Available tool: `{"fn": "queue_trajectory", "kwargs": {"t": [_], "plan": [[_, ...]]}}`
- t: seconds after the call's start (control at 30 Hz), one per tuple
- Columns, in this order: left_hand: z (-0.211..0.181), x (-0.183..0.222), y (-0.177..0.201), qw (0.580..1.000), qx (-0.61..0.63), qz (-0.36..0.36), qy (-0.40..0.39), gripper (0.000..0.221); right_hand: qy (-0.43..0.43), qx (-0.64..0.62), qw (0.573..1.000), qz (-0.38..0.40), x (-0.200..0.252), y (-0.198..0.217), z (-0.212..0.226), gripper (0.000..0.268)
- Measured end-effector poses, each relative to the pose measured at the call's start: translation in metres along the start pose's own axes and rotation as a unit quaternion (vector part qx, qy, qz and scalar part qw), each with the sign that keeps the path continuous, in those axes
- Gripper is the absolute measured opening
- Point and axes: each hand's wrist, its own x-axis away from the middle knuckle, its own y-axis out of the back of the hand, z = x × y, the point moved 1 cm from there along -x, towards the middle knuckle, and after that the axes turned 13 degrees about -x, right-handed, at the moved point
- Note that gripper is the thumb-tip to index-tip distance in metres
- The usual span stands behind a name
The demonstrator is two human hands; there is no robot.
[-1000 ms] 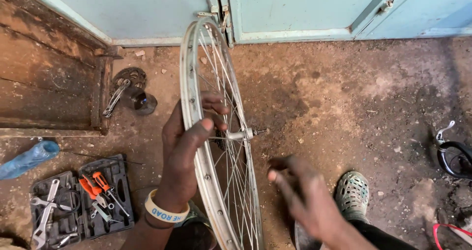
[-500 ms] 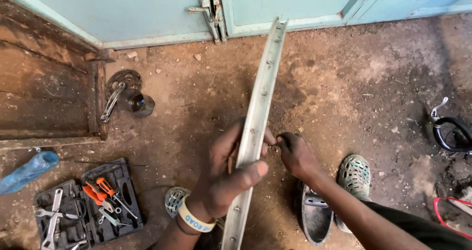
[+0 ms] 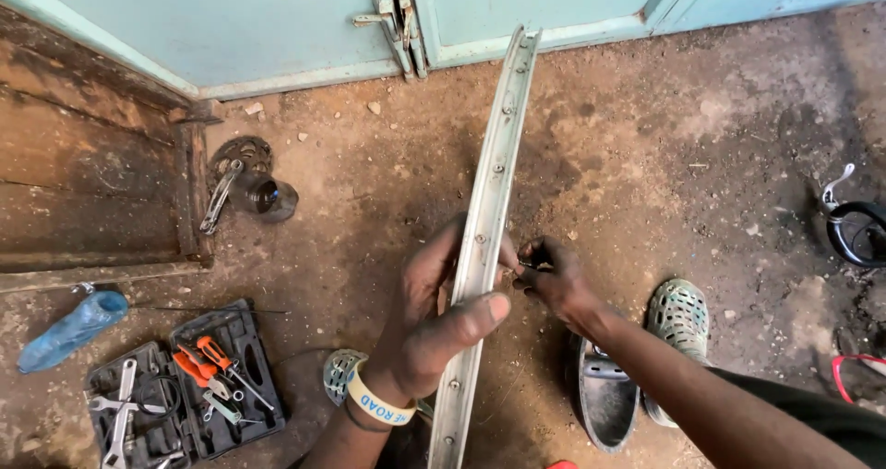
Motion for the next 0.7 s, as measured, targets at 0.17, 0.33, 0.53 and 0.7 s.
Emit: {"fn": "queue_trajectory", "kwargs": {"t": [0.17, 0.33, 0.53, 0.7], "plan": [[0.002, -0.008, -0.001, 1.000, 0.009, 0.002, -0.014, 0.040, 0.070, 0.094, 0.993, 0.009, 0.001, -0.002, 0.002, 0.018], [0.002, -0.010, -0.004, 1.000, 0.008, 0.001, -0.010, 0.038, 0.076, 0.204, 0.976, 0.013, 0.006, -0.001, 0.013, 0.032], [0.003, -0.011, -0.005, 1.000, 0.002, 0.003, -0.011, 0.039, 0.106, 0.319, 0.941, 0.037, 0.006, -0.003, 0.024, 0.038], [0.002, -0.012, -0.005, 1.000, -0.005, 0.005, -0.009, 0.040, 0.227, 0.350, 0.908, 0.040, 0.011, 0.001, 0.020, 0.060]]}}
